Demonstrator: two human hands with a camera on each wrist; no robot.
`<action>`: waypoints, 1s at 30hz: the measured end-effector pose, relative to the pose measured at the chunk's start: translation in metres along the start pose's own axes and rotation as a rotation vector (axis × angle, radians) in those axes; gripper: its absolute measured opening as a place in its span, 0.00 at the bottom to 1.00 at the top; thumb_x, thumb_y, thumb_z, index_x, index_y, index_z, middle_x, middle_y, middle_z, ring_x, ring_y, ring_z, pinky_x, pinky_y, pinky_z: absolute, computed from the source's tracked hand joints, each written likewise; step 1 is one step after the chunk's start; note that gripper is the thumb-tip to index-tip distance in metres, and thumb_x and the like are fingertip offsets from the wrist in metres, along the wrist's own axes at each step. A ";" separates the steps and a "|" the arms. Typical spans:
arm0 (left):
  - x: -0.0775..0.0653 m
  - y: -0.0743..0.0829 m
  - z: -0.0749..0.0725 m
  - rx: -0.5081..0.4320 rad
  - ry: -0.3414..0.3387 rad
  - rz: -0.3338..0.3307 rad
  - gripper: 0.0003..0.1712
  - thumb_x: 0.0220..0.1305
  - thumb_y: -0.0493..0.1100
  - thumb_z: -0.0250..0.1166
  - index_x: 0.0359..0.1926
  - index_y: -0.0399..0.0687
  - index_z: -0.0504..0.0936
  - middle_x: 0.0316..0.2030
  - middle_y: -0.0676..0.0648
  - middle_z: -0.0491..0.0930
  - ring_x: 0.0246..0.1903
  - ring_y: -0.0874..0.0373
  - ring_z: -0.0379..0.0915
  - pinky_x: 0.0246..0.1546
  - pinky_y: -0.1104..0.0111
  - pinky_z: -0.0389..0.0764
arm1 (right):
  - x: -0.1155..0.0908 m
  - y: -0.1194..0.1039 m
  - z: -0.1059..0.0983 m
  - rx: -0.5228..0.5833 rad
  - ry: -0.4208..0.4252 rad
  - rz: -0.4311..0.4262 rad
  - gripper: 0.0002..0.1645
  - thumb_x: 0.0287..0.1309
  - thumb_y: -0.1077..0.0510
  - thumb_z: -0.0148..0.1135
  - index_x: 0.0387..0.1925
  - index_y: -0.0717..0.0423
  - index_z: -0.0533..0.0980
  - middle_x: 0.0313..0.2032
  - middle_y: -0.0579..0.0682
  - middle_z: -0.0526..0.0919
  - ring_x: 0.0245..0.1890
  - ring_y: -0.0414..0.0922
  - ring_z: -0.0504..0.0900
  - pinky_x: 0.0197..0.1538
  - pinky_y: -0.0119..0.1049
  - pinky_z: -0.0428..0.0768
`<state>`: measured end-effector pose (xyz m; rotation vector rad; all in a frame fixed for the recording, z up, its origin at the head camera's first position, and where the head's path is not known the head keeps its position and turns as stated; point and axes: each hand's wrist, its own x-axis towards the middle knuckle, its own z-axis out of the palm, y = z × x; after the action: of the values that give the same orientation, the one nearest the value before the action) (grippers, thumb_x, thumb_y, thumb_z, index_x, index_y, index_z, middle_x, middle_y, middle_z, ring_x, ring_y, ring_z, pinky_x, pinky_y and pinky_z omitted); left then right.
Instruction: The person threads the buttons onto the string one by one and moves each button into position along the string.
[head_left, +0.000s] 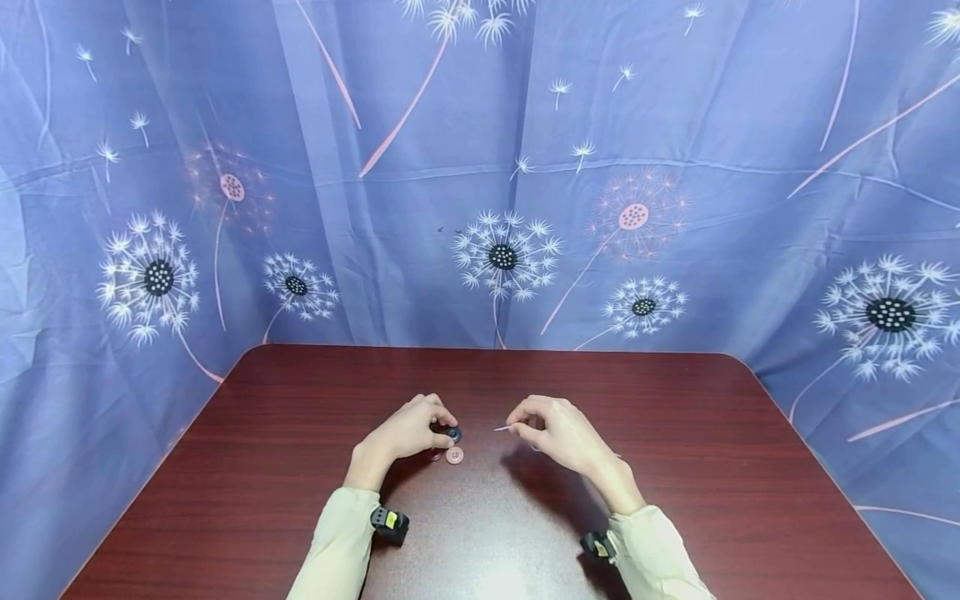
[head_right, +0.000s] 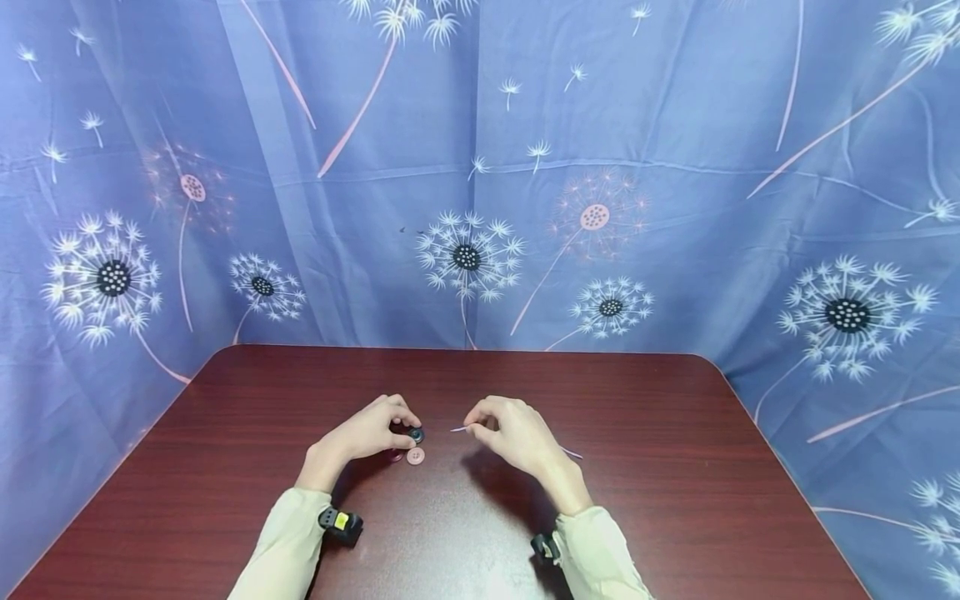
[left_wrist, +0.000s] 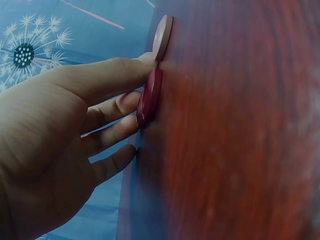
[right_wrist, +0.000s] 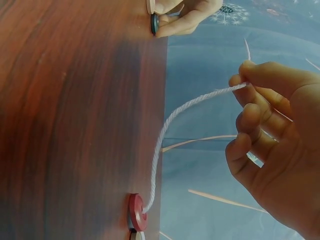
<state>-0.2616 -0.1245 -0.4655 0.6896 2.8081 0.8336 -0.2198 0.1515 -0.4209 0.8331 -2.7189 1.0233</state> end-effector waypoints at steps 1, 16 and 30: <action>0.000 0.000 0.000 0.006 0.004 -0.003 0.12 0.56 0.46 0.74 0.42 0.55 0.88 0.38 0.57 0.75 0.44 0.60 0.66 0.46 0.62 0.71 | 0.000 0.000 0.000 -0.001 0.001 0.000 0.03 0.59 0.56 0.68 0.35 0.45 0.84 0.23 0.33 0.78 0.21 0.35 0.76 0.29 0.28 0.73; 0.006 0.003 -0.001 -0.058 0.081 -0.025 0.11 0.56 0.46 0.73 0.40 0.53 0.85 0.33 0.58 0.80 0.36 0.64 0.75 0.44 0.64 0.78 | 0.001 0.000 -0.001 -0.002 0.002 -0.004 0.02 0.60 0.56 0.67 0.35 0.44 0.84 0.22 0.33 0.77 0.21 0.34 0.75 0.28 0.28 0.72; 0.007 0.012 -0.007 -0.164 0.163 0.046 0.15 0.58 0.43 0.70 0.48 0.49 0.84 0.35 0.54 0.84 0.38 0.63 0.79 0.44 0.64 0.78 | 0.001 0.001 -0.001 0.019 -0.011 0.002 0.03 0.61 0.56 0.67 0.36 0.46 0.84 0.21 0.35 0.77 0.20 0.36 0.76 0.28 0.28 0.73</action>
<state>-0.2648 -0.1160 -0.4531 0.6920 2.8307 1.1627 -0.2213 0.1527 -0.4202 0.8417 -2.7242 1.0500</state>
